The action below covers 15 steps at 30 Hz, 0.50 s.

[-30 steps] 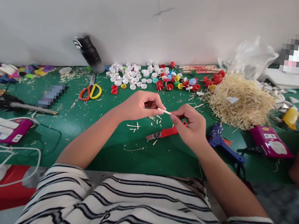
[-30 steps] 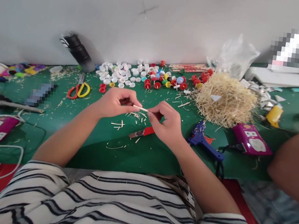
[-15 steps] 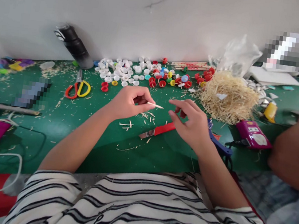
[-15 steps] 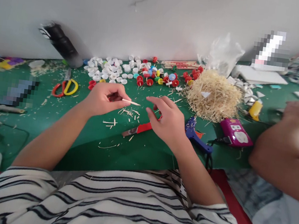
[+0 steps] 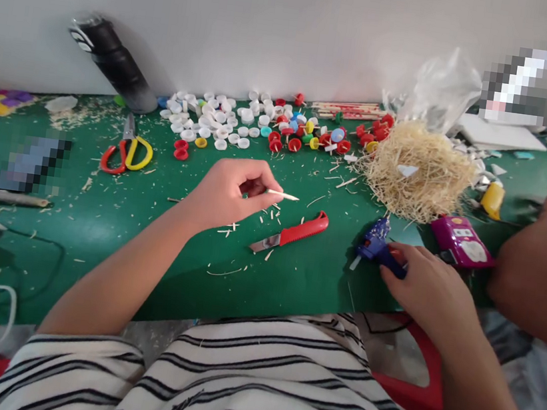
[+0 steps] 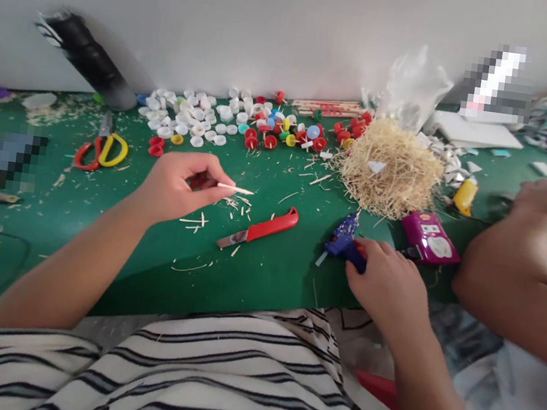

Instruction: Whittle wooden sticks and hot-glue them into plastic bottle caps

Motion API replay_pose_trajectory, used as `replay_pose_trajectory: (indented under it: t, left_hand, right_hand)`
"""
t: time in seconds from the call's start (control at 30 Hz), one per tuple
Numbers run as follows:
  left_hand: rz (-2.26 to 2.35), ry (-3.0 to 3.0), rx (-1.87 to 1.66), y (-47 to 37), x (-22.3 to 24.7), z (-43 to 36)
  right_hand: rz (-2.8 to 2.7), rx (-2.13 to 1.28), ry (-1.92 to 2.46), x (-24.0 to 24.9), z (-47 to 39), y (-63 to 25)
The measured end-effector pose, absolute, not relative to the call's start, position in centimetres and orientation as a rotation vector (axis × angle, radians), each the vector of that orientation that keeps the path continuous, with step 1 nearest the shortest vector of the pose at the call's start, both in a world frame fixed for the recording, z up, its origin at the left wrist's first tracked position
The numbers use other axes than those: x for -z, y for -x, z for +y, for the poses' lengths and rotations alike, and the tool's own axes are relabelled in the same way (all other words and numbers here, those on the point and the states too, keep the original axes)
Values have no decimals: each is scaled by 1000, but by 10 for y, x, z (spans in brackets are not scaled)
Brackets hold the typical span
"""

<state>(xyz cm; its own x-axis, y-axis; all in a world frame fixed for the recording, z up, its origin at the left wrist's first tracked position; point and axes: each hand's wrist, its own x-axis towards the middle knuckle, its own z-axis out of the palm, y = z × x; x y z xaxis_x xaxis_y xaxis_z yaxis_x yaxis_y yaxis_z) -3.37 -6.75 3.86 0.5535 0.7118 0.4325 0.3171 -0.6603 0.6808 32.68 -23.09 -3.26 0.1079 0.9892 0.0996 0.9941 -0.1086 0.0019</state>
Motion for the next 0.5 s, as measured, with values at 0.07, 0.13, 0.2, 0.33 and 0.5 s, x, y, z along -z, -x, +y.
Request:
replay_pose_trajectory:
  t: [0.07, 0.13, 0.2, 0.33, 0.5]
  left_hand:
    - [863, -2231, -962, 42, -33, -71]
    - [905, -2183, -970, 50, -27, -76]
    - [931, -2121, -992, 57, -19, -84]
    - [935, -2029, -1117, 60, -6, -104]
    - [842, -1986, -1322, 51, 4, -119]
  right_hand:
    - [-1994, -22, 2250, 31, -233, -325]
    - [-1964, -95, 2167, 28, -236, -320]
    - [-1981, -132, 2036, 23, -238, -311]
    - [-2057, -208, 1703, 14, -233, -284]
    - [-2071, -100, 1398, 13, -219, -248]
